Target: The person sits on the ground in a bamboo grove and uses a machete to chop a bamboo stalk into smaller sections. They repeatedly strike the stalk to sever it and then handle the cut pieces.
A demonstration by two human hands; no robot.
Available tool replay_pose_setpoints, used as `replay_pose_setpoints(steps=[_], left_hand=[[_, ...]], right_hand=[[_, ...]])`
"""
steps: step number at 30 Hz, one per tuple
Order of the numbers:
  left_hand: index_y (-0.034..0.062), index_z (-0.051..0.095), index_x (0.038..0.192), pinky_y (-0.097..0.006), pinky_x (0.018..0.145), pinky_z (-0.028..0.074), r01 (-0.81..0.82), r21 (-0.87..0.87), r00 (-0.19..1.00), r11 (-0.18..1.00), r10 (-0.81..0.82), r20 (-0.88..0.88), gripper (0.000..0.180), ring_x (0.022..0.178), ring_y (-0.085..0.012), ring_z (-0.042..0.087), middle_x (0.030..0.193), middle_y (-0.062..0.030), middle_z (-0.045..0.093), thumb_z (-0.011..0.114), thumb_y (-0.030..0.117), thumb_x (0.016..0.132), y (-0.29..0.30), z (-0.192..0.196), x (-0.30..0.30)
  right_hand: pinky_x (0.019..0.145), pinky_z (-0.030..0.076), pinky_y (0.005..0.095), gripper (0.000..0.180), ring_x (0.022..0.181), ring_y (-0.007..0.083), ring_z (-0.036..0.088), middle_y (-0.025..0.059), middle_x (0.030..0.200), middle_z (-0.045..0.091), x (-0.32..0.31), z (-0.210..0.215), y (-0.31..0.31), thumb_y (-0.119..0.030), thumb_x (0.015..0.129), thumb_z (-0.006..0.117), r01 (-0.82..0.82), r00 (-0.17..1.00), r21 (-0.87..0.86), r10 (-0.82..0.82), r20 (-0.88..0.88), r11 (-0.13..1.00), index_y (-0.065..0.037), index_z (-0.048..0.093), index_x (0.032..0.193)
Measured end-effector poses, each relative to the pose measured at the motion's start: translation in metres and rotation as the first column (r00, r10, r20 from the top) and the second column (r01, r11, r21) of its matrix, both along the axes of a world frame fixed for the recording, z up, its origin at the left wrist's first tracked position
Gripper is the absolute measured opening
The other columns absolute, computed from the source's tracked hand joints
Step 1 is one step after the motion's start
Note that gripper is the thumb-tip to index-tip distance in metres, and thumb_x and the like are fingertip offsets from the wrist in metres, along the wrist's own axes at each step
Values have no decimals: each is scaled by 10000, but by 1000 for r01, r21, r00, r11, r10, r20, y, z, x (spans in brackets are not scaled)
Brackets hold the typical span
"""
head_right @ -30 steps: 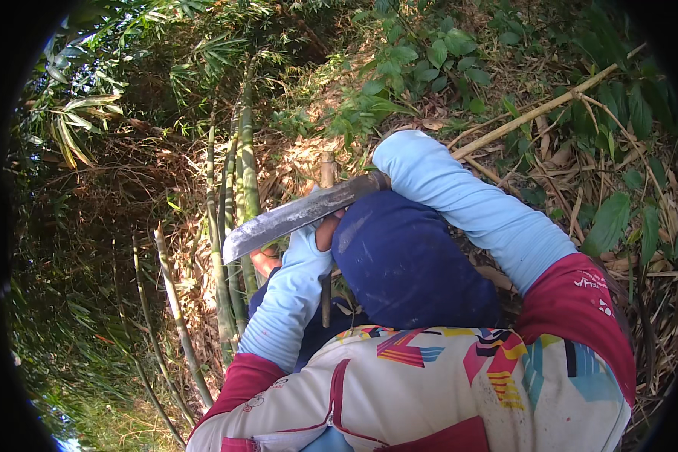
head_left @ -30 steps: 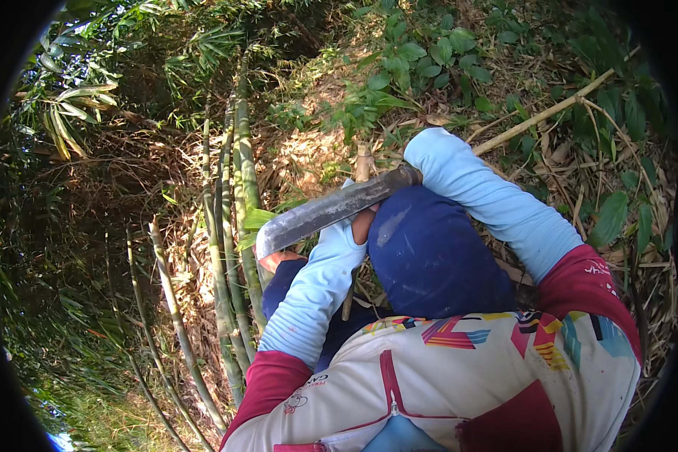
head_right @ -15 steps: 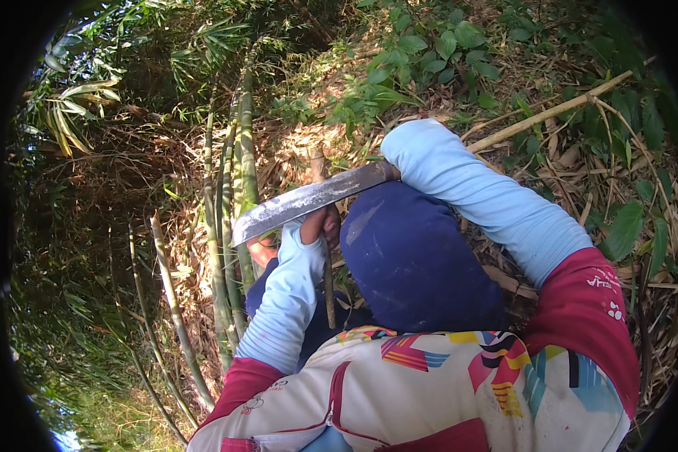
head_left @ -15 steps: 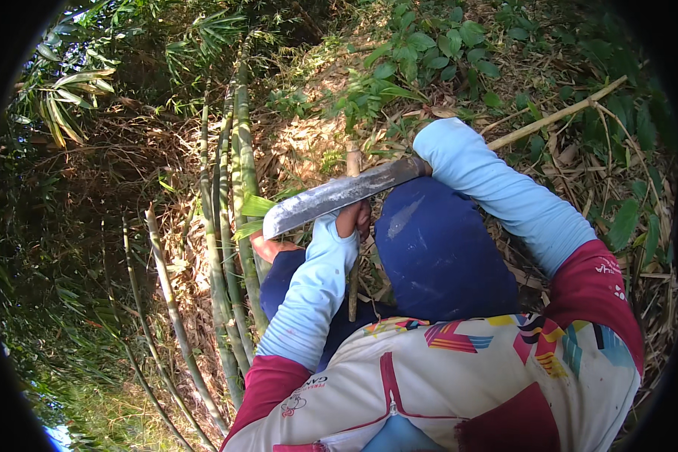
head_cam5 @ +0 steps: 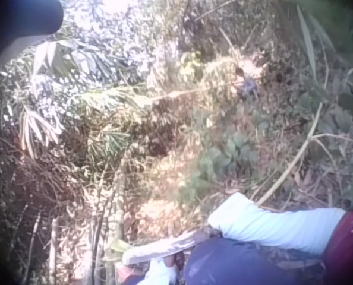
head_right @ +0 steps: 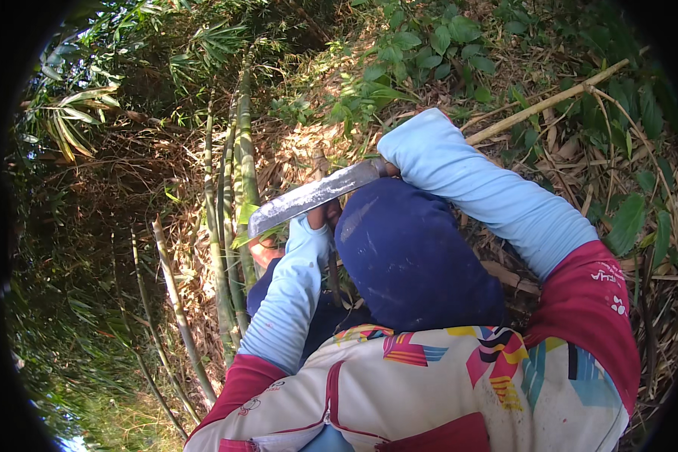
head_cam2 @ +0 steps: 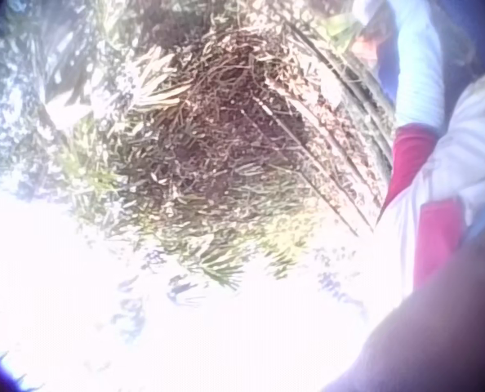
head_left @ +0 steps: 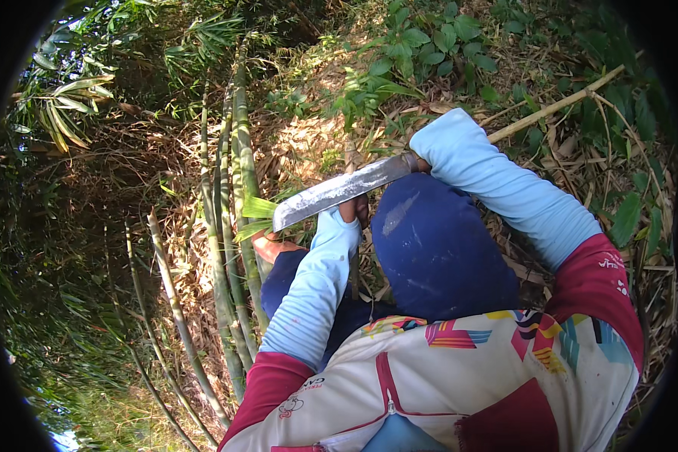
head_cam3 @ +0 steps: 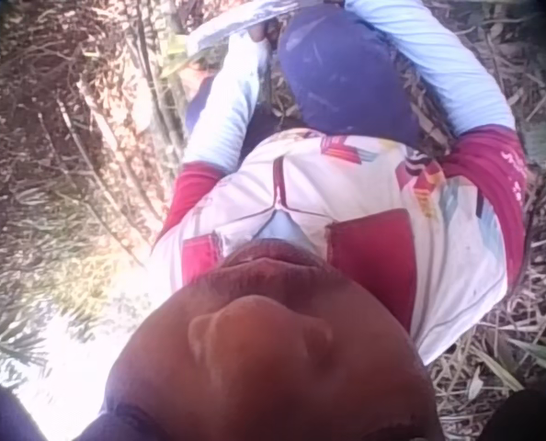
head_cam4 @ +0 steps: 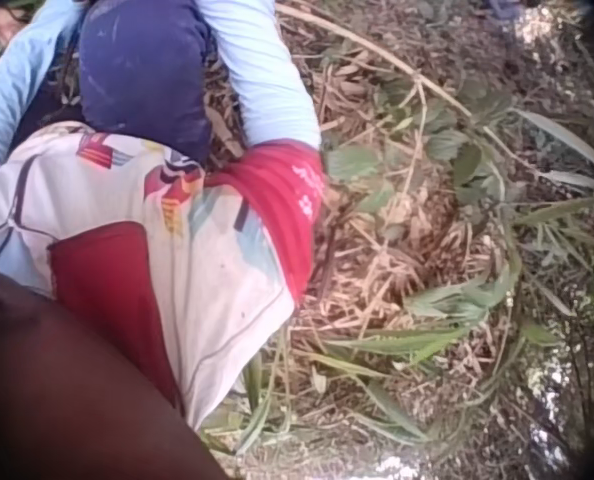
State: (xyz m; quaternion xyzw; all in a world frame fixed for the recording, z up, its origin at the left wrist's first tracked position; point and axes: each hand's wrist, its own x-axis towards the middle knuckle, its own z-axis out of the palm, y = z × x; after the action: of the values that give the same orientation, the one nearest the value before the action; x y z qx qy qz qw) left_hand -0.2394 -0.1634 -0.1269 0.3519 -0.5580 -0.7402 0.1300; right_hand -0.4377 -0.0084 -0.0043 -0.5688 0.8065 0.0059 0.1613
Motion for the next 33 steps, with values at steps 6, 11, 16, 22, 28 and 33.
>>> replay_pose_setpoints(steps=[6,11,16,22,28,33], left_hand=[[145,412,743,-291,437,242,170,160,985,972,-171,-7,423,465,-115,279,590,9,347,521,512,922,23,52,-4],[120,452,744,-299,424,315,133,241,988,961,-110,-108,444,451,-138,359,580,-16,386,561,524,893,23,51,-18],[72,560,847,-327,516,435,216,222,972,951,-189,-136,344,577,-202,540,711,-89,575,572,408,919,6,24,-18],[64,566,876,-327,556,439,215,157,972,964,-196,-129,324,622,-204,548,747,-96,584,574,386,919,10,3,-27],[57,572,904,-326,595,444,220,106,971,970,-207,-117,307,667,-207,555,783,-102,593,575,363,919,13,6,-36],[50,577,927,-326,628,447,223,68,971,973,-215,-106,294,705,-209,562,814,-107,601,577,344,919,15,6,-40]], right_hand=[[742,522,390,191,850,342,662,158,875,679,-9,-8,-11,-189,688,701,93,979,204,-127,161,975,-81,686,845],[748,521,399,275,871,342,656,155,921,681,-14,-16,-18,-203,697,708,126,962,305,-191,194,944,-106,685,953],[734,523,393,283,861,349,651,159,890,677,-9,-23,-6,-185,657,744,14,992,111,-28,124,994,-101,680,919],[723,521,399,299,851,359,646,163,855,670,-6,-11,2,-184,647,751,17,987,4,-18,159,1000,-107,660,922],[728,512,406,252,855,363,644,173,853,665,-11,-22,-4,-156,671,723,34,975,25,-38,220,999,-93,657,906],[726,508,410,234,855,363,645,175,866,667,-11,-26,-9,-170,683,713,11,977,5,-12,212,1000,-95,666,900]])
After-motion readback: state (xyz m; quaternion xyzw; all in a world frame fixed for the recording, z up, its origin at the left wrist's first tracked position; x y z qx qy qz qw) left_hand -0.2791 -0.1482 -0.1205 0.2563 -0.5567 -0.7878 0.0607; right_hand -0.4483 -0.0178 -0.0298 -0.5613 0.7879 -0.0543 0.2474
